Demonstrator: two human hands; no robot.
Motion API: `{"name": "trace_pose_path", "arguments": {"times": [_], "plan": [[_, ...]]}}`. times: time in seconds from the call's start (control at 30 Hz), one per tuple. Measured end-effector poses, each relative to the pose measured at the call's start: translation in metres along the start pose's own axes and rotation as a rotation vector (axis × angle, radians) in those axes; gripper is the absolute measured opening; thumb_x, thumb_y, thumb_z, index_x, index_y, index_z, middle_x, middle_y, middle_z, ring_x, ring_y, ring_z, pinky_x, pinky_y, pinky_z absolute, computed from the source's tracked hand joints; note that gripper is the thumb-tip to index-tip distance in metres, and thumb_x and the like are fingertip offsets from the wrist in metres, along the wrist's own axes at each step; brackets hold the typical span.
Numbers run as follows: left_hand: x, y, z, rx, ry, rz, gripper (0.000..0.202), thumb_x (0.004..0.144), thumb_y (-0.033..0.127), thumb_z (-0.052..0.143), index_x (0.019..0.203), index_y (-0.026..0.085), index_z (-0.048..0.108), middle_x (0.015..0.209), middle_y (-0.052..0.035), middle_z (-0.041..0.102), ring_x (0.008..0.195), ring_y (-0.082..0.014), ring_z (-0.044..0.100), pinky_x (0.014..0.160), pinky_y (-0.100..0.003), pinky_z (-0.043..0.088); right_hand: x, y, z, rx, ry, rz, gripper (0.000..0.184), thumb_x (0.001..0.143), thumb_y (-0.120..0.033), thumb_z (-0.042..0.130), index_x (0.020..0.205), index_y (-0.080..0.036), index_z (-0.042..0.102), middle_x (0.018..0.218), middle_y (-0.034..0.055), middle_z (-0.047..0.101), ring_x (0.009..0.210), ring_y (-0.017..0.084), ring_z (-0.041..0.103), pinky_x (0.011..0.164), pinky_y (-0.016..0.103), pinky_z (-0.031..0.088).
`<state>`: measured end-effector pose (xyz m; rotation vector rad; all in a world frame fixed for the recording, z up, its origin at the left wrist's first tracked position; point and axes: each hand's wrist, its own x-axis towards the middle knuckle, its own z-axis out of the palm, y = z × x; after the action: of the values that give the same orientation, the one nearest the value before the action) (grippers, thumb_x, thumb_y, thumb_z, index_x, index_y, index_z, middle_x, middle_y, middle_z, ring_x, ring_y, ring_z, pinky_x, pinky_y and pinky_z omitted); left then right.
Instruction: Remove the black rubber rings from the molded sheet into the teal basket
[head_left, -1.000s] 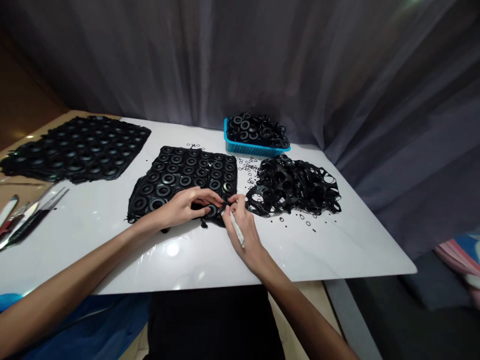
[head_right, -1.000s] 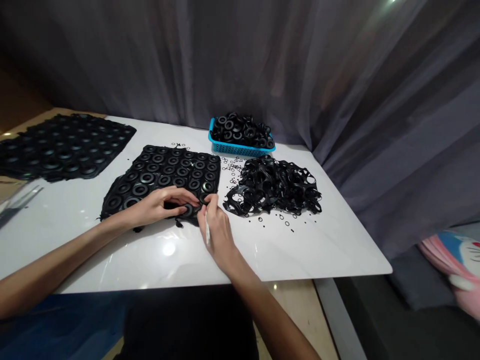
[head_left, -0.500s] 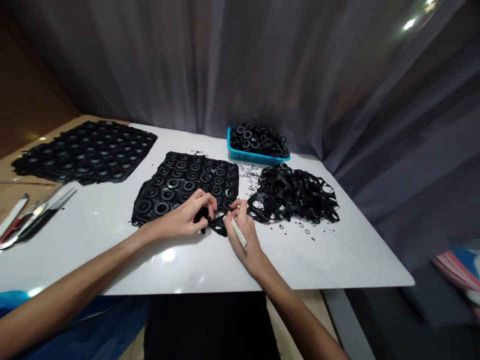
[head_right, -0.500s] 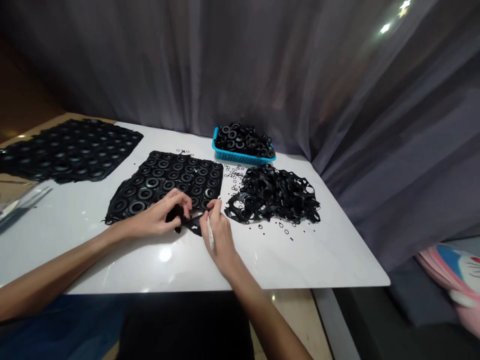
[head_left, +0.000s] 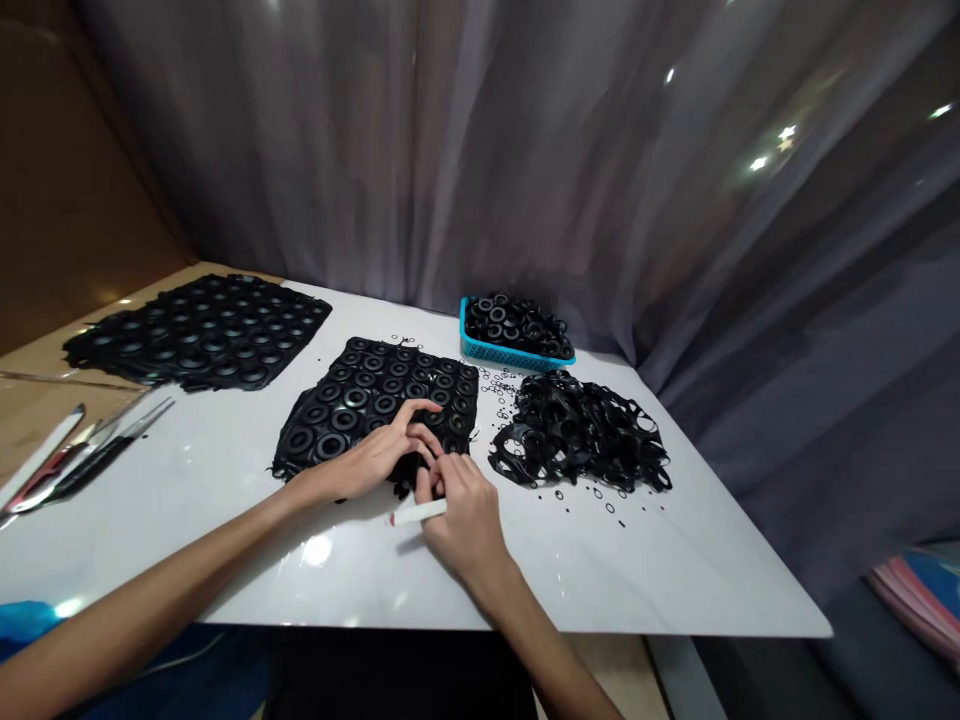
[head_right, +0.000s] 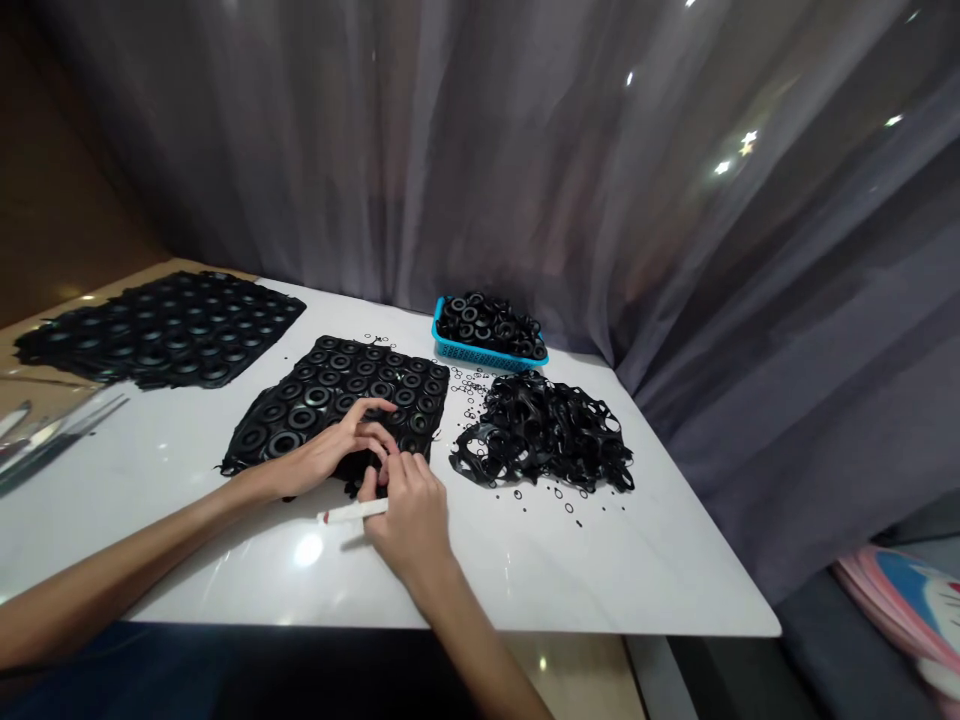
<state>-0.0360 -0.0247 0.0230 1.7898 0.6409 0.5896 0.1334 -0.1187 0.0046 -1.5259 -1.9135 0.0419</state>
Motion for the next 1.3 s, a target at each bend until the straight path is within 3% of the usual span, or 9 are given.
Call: {"name": "trace_pose_path", "arguments": {"times": [0.1,0.2,0.33,0.47,0.63,0.87,0.97,1.1,1.3], "plan": [[0.005,-0.002,-0.003,-0.015,-0.010,-0.053,0.044,0.109,0.039,0.033,0.150,0.024,0.036,0.118,-0.0069,0.073,0.109,-0.0243,0.071,0.102,-0.041,0.050,0.013,-0.004,0.005,-0.226,-0.117,0.039,0.022,0.101,-0.039,0.063,0.104,-0.018,0.067,0.078,0.0076,0.074,0.075,0.025,0.070,0.065,0.033,0.044],[0.007,-0.001,-0.006,0.062,-0.038,-0.066,0.047,0.112,0.050,0.024,0.141,0.024,0.050,0.122,-0.0076,0.071,0.110,-0.0246,0.070,0.102,-0.040,0.050,0.030,-0.009,-0.002,-0.337,-0.303,0.053,0.025,0.101,-0.033,0.063,0.118,-0.014,0.066,0.080,0.0098,0.078,0.069,0.025,0.073,0.060,0.032,0.040],[0.004,0.002,-0.009,0.185,-0.062,-0.047,0.054,0.113,0.054,0.020,0.125,0.021,0.061,0.144,-0.0100,0.061,0.107,-0.0213,0.068,0.104,-0.037,0.049,0.041,-0.008,-0.011,-0.348,-0.441,-0.031,0.009,0.097,-0.019,0.062,0.099,-0.016,0.071,0.080,0.0101,0.079,0.064,0.024,0.071,0.059,0.034,0.036],[0.001,0.001,-0.010,0.213,-0.093,-0.017,0.053,0.114,0.054,0.022,0.128,0.025,0.064,0.155,-0.0058,0.054,0.127,-0.0216,0.063,0.114,-0.034,0.043,0.027,0.008,-0.005,-0.340,-0.238,-0.198,0.007,0.094,-0.018,0.064,0.093,-0.018,0.071,0.078,0.0075,0.076,0.070,0.023,0.068,0.065,0.034,0.040],[0.000,0.003,-0.007,0.179,-0.139,-0.037,0.048,0.115,0.051,0.025,0.144,0.026,0.054,0.139,-0.0052,0.068,0.126,-0.0208,0.065,0.112,-0.032,0.044,-0.001,0.021,0.003,-0.307,0.070,-0.338,0.028,0.102,-0.017,0.050,0.077,-0.022,0.062,0.068,0.0049,0.066,0.068,0.021,0.060,0.063,0.036,0.037],[0.003,-0.007,-0.007,0.236,-0.191,0.052,0.036,0.114,0.042,0.033,0.138,0.026,0.055,0.131,-0.0056,0.070,0.122,-0.0212,0.066,0.110,-0.034,0.047,-0.011,0.018,-0.001,-0.255,0.092,-0.286,0.029,0.102,-0.021,0.052,0.074,-0.025,0.054,0.063,0.0025,0.057,0.066,0.021,0.056,0.059,0.036,0.035],[0.004,-0.013,-0.006,0.255,-0.165,0.100,0.034,0.112,0.040,0.039,0.140,0.025,0.052,0.131,-0.0081,0.070,0.123,-0.0230,0.066,0.108,-0.037,0.049,-0.007,0.013,-0.001,-0.297,0.130,-0.182,0.010,0.098,-0.018,0.053,0.096,-0.021,0.063,0.079,0.0055,0.065,0.077,0.024,0.062,0.065,0.036,0.045],[0.005,-0.018,-0.002,0.183,-0.133,0.112,0.041,0.111,0.039,0.041,0.150,0.027,0.040,0.131,-0.0093,0.069,0.117,-0.0226,0.069,0.103,-0.038,0.053,-0.001,0.006,-0.001,-0.218,0.045,-0.126,0.030,0.093,-0.013,0.050,0.122,-0.016,0.059,0.099,0.0084,0.071,0.085,0.023,0.068,0.069,0.033,0.050],[0.008,-0.018,-0.007,0.179,-0.161,0.091,0.041,0.113,0.043,0.034,0.151,0.026,0.038,0.127,-0.0088,0.069,0.115,-0.0221,0.068,0.106,-0.039,0.051,-0.001,0.006,-0.001,-0.246,-0.056,-0.174,0.012,0.102,-0.022,0.063,0.114,-0.019,0.063,0.078,0.0024,0.073,0.070,0.019,0.069,0.063,0.029,0.045]]}}
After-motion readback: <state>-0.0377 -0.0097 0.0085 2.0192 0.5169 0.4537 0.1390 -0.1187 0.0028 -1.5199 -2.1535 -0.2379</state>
